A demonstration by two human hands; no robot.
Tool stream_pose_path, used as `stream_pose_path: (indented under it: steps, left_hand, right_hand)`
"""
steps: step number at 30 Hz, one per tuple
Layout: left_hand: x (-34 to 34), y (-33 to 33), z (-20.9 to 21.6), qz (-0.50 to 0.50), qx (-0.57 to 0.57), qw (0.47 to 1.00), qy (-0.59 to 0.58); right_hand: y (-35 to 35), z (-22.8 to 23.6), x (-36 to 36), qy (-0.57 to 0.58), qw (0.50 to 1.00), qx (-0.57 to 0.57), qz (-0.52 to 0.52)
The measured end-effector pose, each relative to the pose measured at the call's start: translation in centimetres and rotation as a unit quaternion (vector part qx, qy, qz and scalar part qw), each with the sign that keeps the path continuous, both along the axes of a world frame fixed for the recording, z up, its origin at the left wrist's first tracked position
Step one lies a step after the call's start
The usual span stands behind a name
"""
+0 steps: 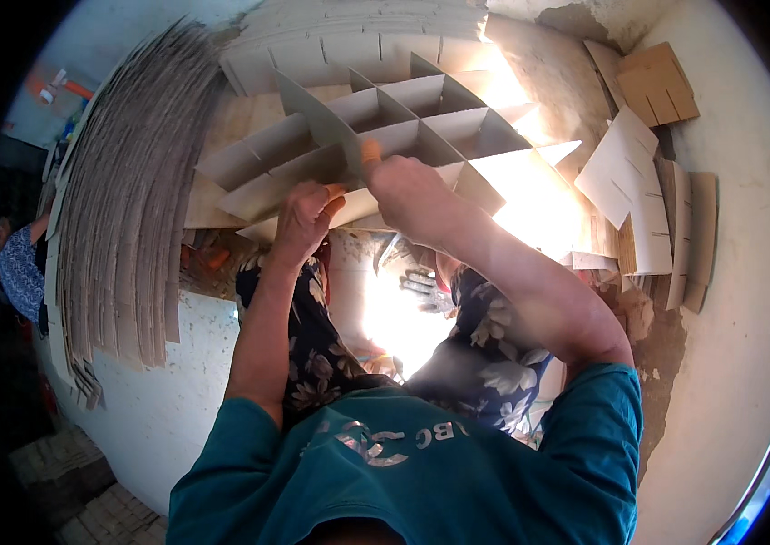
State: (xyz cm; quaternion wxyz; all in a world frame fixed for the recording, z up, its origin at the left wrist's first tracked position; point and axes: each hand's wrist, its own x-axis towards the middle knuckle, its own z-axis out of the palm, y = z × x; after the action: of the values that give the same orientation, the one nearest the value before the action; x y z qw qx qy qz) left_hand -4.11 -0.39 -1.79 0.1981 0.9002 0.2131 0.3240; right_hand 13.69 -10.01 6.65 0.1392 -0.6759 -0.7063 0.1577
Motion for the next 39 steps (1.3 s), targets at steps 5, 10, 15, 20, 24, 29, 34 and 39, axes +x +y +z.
stream_pose_path:
  steps: [5, 10, 15, 20, 24, 29, 34, 39]
  left_hand:
    - [0.1, 0.3, -0.2, 0.004, 0.003, 1.000, -0.001]
    - [0.1, 0.2, 0.0, -0.001, 0.009, 1.000, -0.013]
    - [0.1, 0.3, 0.1, -0.010, 0.011, 1.000, -0.007]
    - [-0.1, 0.5, 0.2, 0.001, 0.020, 1.000, -0.002]
    - [-0.3, 1.0, 0.0, 0.005, 0.017, 1.000, 0.002]
    - [-0.4, 1.1, 0.3, 0.014, -0.001, 1.000, 0.021]
    - [0.5, 4.2, 1.9, 0.057, 0.024, 0.998, -0.017]
    - [1.1, 6.8, 2.0, 0.150, 0.076, 0.960, 0.226]
  right_hand:
    - [0.1, -2.0, -0.1, 0.063, 0.996, -0.015, -0.055]
    - [0.7, -1.2, 1.4, 0.095, 0.995, 0.032, 0.006]
    - [0.6, -1.1, 0.7, -0.003, 1.000, -0.004, -0.009]
    - [0.2, -1.0, 0.4, 0.044, 0.999, -0.008, 0.001]
    - [0.5, -2.2, 0.5, 0.039, 0.999, 0.032, 0.004]
    - [0.2, -1.9, 0.9, 0.047, 0.998, 0.043, 0.030]
    - [-0.4, -3.8, 1.9, 0.084, 0.994, 0.053, 0.048]
    - [-0.9, -3.4, 1.5, 0.083, 0.994, 0.071, 0.016]
